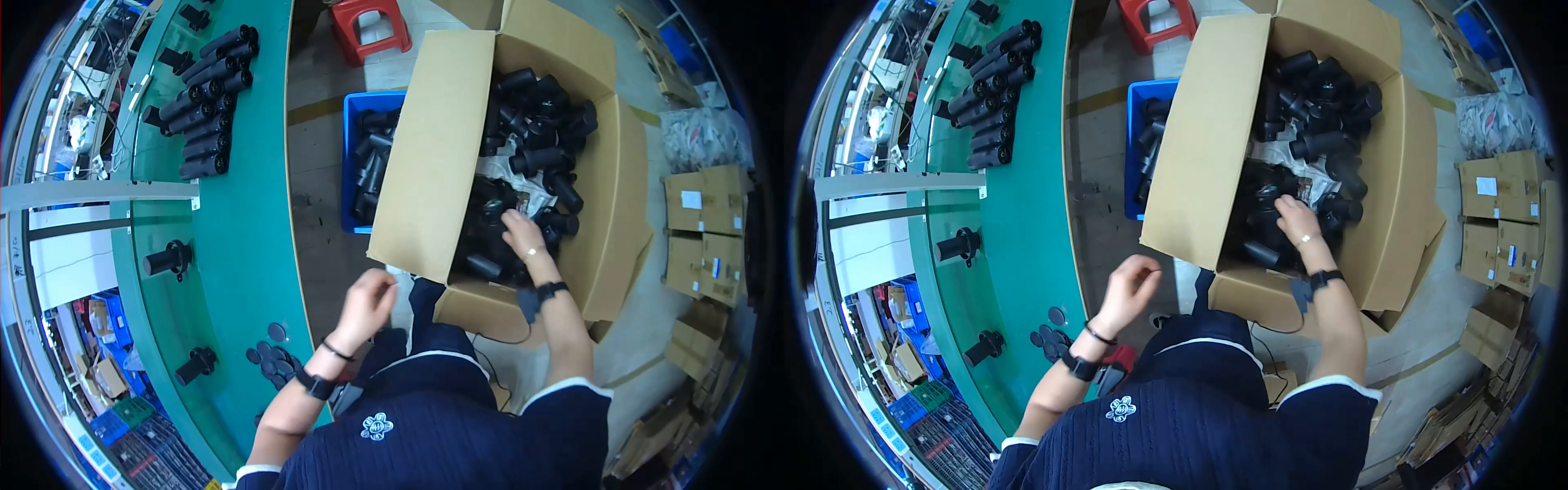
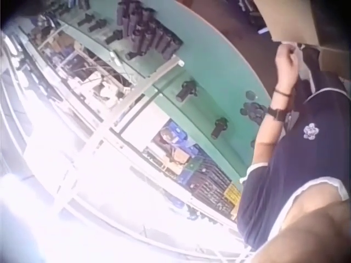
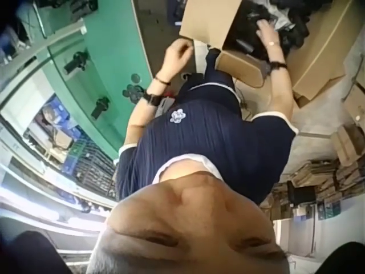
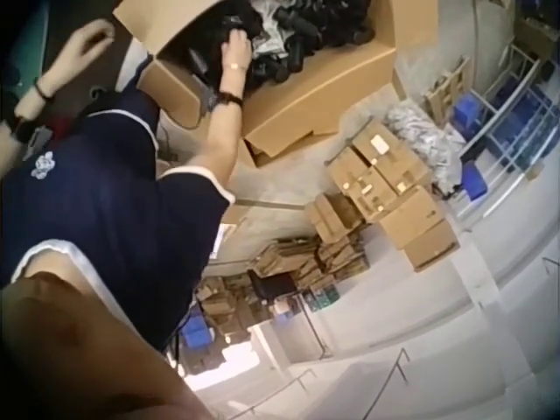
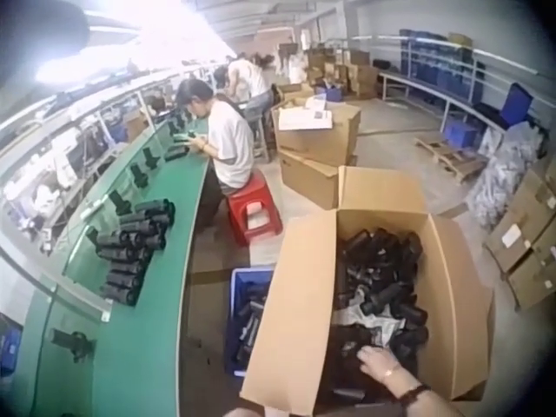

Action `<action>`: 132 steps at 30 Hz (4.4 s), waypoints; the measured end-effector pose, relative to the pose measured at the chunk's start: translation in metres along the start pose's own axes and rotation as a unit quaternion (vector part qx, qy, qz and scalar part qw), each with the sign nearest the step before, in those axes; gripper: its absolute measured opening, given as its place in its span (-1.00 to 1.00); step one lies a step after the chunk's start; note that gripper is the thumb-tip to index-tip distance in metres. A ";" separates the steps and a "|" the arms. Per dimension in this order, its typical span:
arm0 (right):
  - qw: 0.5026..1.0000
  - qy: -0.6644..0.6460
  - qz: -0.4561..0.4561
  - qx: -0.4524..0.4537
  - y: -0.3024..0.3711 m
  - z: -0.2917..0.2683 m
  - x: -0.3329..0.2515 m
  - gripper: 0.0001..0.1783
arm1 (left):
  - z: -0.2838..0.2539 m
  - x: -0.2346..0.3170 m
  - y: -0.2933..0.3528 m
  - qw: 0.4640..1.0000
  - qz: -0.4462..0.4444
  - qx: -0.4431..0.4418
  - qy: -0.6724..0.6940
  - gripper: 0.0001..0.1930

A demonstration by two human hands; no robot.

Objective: The person picks up a microphone and a mount from a box, fits the microphone into the mount by hand, and places the assembly onto the green workbench, repeating this for several units.

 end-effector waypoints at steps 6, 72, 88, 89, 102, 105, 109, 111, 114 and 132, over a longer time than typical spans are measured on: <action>0.960 -0.213 0.177 0.030 0.031 -0.125 -0.057 -0.79 | 0.054 0.076 -0.030 0.969 0.190 -0.126 -0.093 -0.24; 0.835 -0.205 0.504 -0.084 0.065 0.131 0.062 -0.66 | -0.108 -0.070 0.199 0.827 -0.155 0.471 0.264 -0.59; 0.855 -0.118 0.504 -0.018 0.090 0.137 0.136 -0.48 | -0.126 -0.088 0.241 0.795 -0.166 0.520 0.264 -0.62; 0.847 -0.126 0.513 0.065 0.082 0.138 0.153 -0.50 | -0.125 -0.091 0.234 0.799 -0.160 0.507 0.280 -0.62; 0.750 -0.246 0.612 -0.040 0.072 0.153 0.094 -0.53 | -0.126 -0.097 0.274 0.783 -0.193 0.550 0.217 -0.58; 0.727 -0.256 0.637 0.007 0.082 0.160 0.129 -0.46 | -0.131 -0.102 0.273 0.760 -0.171 0.573 0.254 -0.59; 0.826 -0.110 0.553 -0.003 0.099 0.134 0.165 -0.56 | -0.144 -0.108 0.284 0.753 -0.170 0.586 0.248 -0.60; 0.850 -0.072 0.515 -0.080 0.058 0.120 0.092 -0.44 | -0.148 -0.111 0.300 0.743 -0.179 0.607 0.217 -0.61; 0.886 -0.148 0.439 0.016 0.052 0.046 0.054 -0.51 | -0.162 -0.117 0.320 0.733 -0.177 0.621 0.215 -0.62; 0.982 -0.065 -0.154 -0.086 -0.121 -0.110 -0.437 -0.78 | -0.261 -0.230 0.438 0.655 -0.207 0.727 0.012 -0.42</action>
Point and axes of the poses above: each hand's wrist, its own y-axis away from the middle knuckle, its own z-axis out of the palm, x = y × z, the point moved 4 cm from there along -y, towards the middle knuckle, and after that the axes turned 4 degrees about -z, right-handed, at the moved point
